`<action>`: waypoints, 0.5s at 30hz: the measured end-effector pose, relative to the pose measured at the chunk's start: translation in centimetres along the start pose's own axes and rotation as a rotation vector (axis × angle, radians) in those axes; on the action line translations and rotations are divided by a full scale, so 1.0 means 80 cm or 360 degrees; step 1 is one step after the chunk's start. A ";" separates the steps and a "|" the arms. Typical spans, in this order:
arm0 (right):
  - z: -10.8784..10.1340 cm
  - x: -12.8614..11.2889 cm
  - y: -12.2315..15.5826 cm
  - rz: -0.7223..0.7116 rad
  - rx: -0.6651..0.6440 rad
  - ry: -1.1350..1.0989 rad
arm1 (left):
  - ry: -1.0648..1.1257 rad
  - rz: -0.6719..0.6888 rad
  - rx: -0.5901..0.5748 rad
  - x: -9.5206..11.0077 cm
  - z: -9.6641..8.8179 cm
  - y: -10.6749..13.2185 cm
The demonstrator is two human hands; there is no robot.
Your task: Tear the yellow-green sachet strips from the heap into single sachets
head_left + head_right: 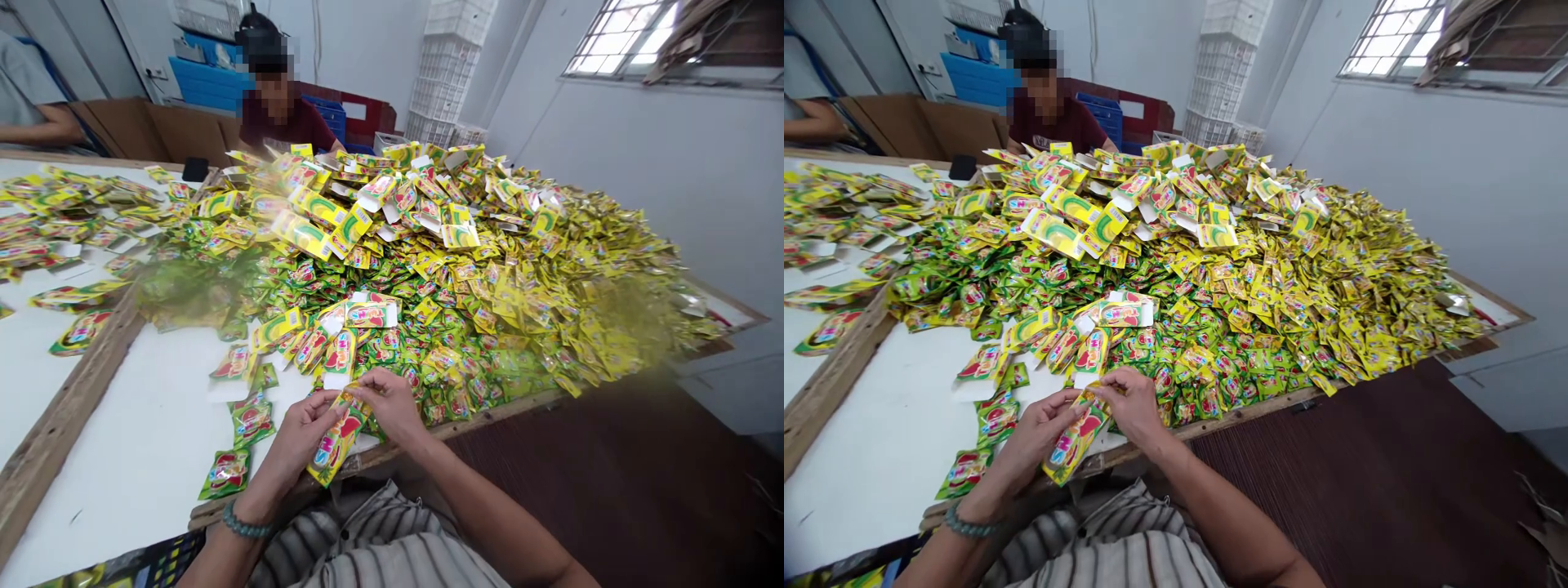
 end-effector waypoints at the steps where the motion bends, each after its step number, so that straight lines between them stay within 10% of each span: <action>1: 0.000 -0.001 -0.004 -0.0025 -0.0097 0.0055 | 0.0078 -0.0037 0.0004 -0.001 -0.001 0.001; 9: -0.058 0.040 -0.079 -0.0216 -0.0395 0.1508 | 0.0258 -0.0175 0.0241 -0.012 -0.024 0.000; 15: -0.080 0.031 -0.072 -0.0194 0.0027 0.1003 | 0.0153 -0.0168 0.0299 -0.011 -0.037 0.003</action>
Point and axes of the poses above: each hand's wrist, its own y-axis away from the middle knuckle, its own z-axis out of the palm, x = y × z, the point moved 8 cm from there along -y, towards the middle knuckle, and after that the axes turned 4 degrees about -y, right-handed, at the moved point
